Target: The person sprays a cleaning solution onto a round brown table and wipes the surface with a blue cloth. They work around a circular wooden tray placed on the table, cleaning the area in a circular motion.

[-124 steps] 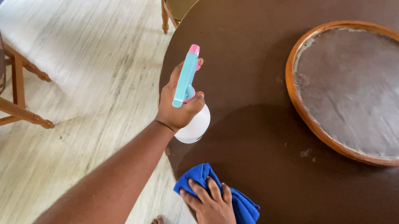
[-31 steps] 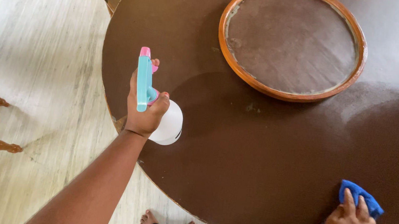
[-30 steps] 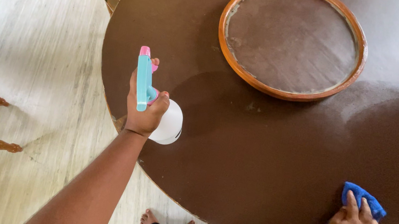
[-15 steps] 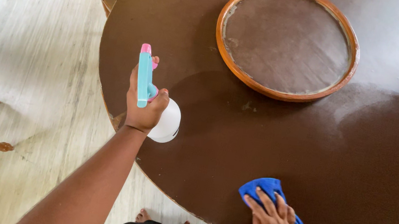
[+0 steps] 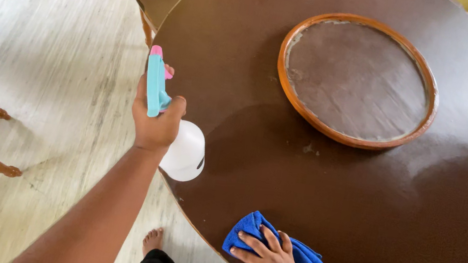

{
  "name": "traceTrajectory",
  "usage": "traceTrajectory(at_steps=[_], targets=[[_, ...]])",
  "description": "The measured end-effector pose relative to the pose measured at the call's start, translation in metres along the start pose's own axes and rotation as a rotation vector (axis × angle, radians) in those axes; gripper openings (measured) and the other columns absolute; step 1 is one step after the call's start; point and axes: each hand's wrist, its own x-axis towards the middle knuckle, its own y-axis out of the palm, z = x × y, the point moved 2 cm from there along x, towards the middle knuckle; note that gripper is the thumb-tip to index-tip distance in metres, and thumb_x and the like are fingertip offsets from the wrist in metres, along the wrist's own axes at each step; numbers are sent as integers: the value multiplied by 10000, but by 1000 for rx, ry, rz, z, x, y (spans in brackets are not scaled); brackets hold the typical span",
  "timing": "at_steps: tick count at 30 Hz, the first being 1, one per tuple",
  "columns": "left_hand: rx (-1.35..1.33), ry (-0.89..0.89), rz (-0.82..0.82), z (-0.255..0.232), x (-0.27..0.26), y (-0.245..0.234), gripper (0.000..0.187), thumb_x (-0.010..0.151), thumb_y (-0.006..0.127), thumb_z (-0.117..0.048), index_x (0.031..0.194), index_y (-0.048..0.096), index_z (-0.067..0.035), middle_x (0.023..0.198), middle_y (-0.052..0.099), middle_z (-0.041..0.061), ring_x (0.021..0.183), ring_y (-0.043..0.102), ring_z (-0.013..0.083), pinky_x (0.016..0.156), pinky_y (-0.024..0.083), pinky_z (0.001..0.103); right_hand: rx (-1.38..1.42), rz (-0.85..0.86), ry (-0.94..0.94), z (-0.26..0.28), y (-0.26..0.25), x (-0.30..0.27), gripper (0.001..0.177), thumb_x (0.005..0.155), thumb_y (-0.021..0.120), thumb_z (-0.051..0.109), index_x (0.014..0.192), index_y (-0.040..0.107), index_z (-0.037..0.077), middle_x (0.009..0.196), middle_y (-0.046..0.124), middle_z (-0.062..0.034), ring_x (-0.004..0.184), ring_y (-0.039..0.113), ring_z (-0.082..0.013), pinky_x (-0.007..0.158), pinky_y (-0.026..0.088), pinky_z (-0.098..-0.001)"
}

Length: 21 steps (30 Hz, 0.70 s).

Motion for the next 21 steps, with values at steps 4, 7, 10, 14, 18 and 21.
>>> traceTrajectory(at_steps=[4, 7, 10, 14, 18, 21], targets=[[112, -3, 7, -3, 29, -37, 497, 855, 651, 33, 1340, 555, -4, 1115, 607, 23, 671, 485, 55, 608, 449, 245, 3, 37, -54, 27, -7, 45, 459, 897, 574, 197, 1285, 696, 409, 1561, 501, 62, 1410, 332, -389, 1121, 164, -686], [202, 126, 4, 7, 53, -55, 532, 878, 667, 54, 1395, 541, 20, 1225, 599, 66, 913, 523, 106, 802, 475, 277, 26, 82, -85, 41, -7, 79, 430, 924, 611, 284, 1343, 642, 374, 1575, 455, 21, 1445, 304, -432, 1088, 154, -712], [174, 213, 4, 21, 79, -68, 576, 883, 652, 56, 1437, 494, 46, 1367, 611, 114, 1209, 595, 183, 1046, 502, 310, 52, 50, -77, 59, -6, 118, 394, 971, 619, 327, 1360, 635, 382, 1576, 449, 29, 1434, 294, -438, 1072, 132, -738], [180, 231, 26, 42, 107, -70, 588, 872, 642, 29, 1440, 492, 53, 1393, 603, 135, 1252, 588, 216, 1078, 493, 328, 8, -61, -110, 79, -5, 164, 435, 938, 626, 281, 1365, 641, 363, 1526, 466, 27, 1386, 343, -389, 1062, 182, -721], [27, 199, 71, 58, 125, -59, 618, 864, 651, 21, 1458, 482, 48, 1422, 580, 143, 1288, 565, 179, 987, 535, 310, -6, -15, -83, 87, -11, 213, 429, 940, 616, 277, 1358, 631, 376, 1533, 457, 35, 1392, 348, -377, 1092, 180, -722], [-59, 22, 168, 67, 125, -52, 648, 836, 648, -7, 1461, 477, 10, 1402, 590, 130, 962, 595, 143, 786, 531, 277, -33, -54, 43, 75, -18, 248, 413, 957, 598, 308, 1349, 619, 436, 1527, 456, 60, 1415, 333, -356, 1109, 185, -712]])
